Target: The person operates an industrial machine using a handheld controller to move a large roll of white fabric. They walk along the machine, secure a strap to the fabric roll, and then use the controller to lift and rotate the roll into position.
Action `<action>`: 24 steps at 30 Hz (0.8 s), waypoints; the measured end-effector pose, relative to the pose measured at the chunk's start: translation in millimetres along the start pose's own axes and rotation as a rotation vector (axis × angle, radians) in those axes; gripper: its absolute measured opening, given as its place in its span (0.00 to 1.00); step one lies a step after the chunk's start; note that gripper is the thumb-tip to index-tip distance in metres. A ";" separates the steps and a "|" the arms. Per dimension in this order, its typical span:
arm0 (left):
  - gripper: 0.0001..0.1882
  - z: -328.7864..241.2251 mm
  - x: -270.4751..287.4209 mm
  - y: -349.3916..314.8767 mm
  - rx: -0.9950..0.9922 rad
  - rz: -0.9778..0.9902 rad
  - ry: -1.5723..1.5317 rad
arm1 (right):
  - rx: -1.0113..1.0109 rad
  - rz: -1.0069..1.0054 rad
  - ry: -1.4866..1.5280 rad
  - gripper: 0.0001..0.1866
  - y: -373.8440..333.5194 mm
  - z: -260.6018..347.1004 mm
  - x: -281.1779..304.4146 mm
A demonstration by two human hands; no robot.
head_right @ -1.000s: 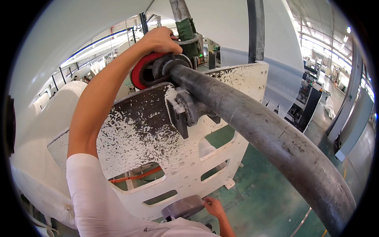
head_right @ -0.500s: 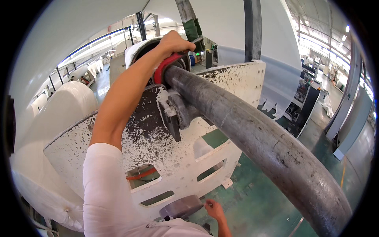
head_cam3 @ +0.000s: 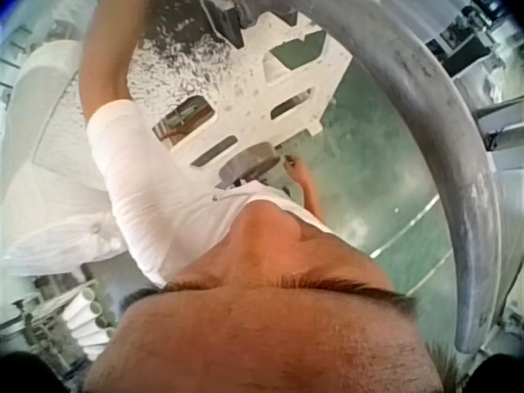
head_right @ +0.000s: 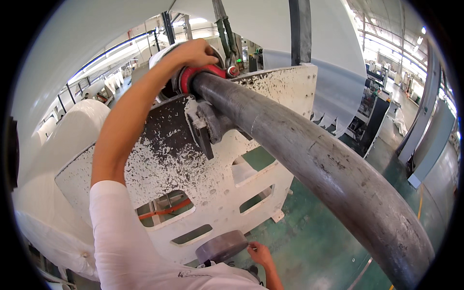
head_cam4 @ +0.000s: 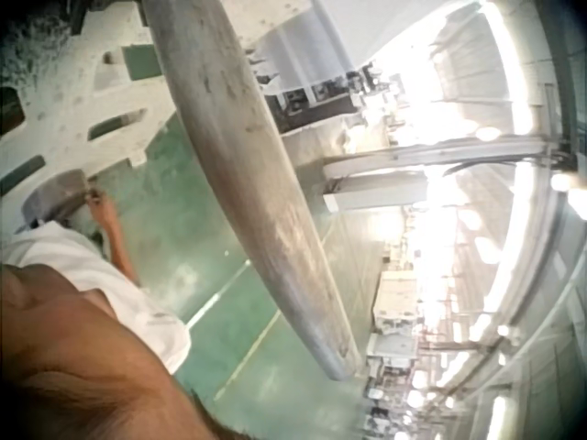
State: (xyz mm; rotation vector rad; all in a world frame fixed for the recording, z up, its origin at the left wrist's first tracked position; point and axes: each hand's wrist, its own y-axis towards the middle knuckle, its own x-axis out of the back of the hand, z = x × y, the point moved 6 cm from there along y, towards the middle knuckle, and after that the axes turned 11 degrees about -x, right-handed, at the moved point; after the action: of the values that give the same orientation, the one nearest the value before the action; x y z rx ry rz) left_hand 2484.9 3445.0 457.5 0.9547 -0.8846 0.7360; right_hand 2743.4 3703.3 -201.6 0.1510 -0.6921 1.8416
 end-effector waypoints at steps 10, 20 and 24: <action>0.10 15.8 12.6 -48.8 0.116 -0.019 0.154 | 0.104 0.080 -0.179 0.20 -3.7 16.5 7.0; 0.13 22.1 -1.1 -77.9 0.300 -0.240 0.016 | 0.110 0.090 -0.174 0.19 -9.1 -20.0 2.9; 0.17 10.7 -0.6 -89.3 0.254 -0.193 0.029 | 0.172 0.169 -0.208 0.19 -16.3 -24.6 -23.3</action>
State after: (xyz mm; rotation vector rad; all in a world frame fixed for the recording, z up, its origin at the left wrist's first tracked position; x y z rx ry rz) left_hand 2556.4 3399.5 427.4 1.2329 -0.6722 0.7043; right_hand 2772.4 3700.7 -225.3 0.4127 -0.7064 2.0671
